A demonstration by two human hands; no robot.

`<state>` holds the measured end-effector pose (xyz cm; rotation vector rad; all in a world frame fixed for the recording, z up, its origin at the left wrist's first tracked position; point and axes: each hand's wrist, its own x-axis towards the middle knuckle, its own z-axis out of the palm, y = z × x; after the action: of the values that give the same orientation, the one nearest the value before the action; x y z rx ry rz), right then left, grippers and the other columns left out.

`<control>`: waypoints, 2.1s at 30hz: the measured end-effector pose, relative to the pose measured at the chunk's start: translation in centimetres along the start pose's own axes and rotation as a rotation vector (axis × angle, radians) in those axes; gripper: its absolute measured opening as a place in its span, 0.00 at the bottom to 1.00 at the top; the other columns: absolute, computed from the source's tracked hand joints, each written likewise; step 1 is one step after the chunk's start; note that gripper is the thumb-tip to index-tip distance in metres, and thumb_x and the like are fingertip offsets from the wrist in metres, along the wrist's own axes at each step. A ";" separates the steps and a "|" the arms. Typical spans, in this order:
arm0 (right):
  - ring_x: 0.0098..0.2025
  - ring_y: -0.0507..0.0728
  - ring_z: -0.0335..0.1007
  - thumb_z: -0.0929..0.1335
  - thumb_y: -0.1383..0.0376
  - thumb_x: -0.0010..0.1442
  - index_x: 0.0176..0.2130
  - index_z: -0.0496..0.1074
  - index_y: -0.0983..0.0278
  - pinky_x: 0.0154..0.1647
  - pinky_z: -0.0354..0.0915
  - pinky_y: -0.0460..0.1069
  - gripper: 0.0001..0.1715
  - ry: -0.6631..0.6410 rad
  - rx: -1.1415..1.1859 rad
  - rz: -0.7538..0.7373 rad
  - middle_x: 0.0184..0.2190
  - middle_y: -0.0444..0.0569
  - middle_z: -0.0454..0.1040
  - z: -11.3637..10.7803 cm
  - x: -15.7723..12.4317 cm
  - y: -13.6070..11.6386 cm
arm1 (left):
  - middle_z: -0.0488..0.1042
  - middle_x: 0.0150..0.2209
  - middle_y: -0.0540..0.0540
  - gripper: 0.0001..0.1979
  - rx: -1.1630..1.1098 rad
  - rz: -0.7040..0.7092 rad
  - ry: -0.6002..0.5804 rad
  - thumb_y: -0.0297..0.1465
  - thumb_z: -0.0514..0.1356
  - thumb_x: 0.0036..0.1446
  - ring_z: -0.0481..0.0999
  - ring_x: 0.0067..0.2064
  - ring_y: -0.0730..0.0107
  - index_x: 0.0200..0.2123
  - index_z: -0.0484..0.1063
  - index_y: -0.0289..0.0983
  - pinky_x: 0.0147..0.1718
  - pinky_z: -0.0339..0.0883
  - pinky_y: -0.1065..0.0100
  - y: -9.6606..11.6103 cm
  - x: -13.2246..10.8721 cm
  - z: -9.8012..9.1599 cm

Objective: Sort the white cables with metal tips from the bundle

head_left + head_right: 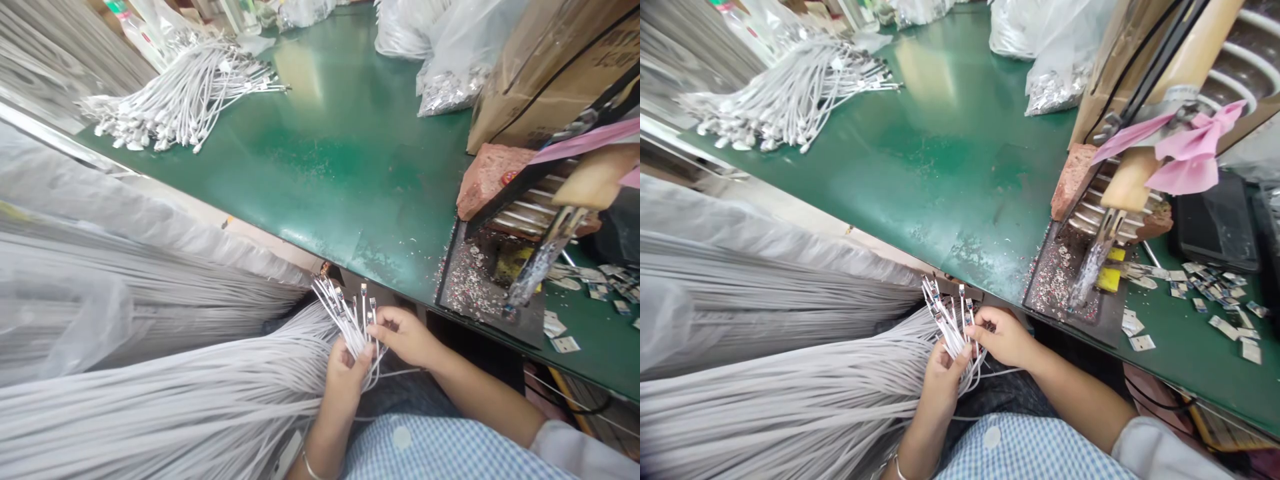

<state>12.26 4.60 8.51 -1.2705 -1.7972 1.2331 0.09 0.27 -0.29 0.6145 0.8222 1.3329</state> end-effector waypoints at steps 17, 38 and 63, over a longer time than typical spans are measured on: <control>0.24 0.51 0.66 0.73 0.43 0.47 0.28 0.64 0.65 0.26 0.63 0.46 0.30 -0.035 0.100 0.126 0.23 0.45 0.67 0.1 0.1 0.1 | 0.77 0.43 0.44 0.22 -0.029 0.038 -0.055 0.41 0.69 0.50 0.78 0.43 0.70 0.44 0.72 0.35 0.44 0.72 0.71 -0.2 0.0 -0.3; 0.28 0.50 0.62 0.67 0.47 0.56 0.29 0.67 0.66 0.31 0.61 0.46 0.25 0.074 -0.030 0.010 0.27 0.47 0.68 -0.1 0.0 0.3 | 0.77 0.42 0.42 0.23 0.033 0.013 -0.100 0.40 0.69 0.49 0.76 0.42 0.67 0.45 0.73 0.33 0.44 0.70 0.68 -0.4 0.0 -0.6; 0.24 0.50 0.65 0.64 0.44 0.60 0.30 0.66 0.65 0.27 0.64 0.46 0.27 -0.082 0.010 -0.018 0.23 0.46 0.68 0.1 -0.1 0.5 | 0.73 0.26 0.50 0.26 -0.070 -0.033 0.042 0.45 0.71 0.44 0.71 0.28 0.76 0.39 0.70 0.33 0.32 0.67 0.73 0.5 -0.8 1.2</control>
<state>12.40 4.55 7.98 -1.2117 -1.8536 1.3004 0.72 -0.34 0.93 0.5177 0.8134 1.3425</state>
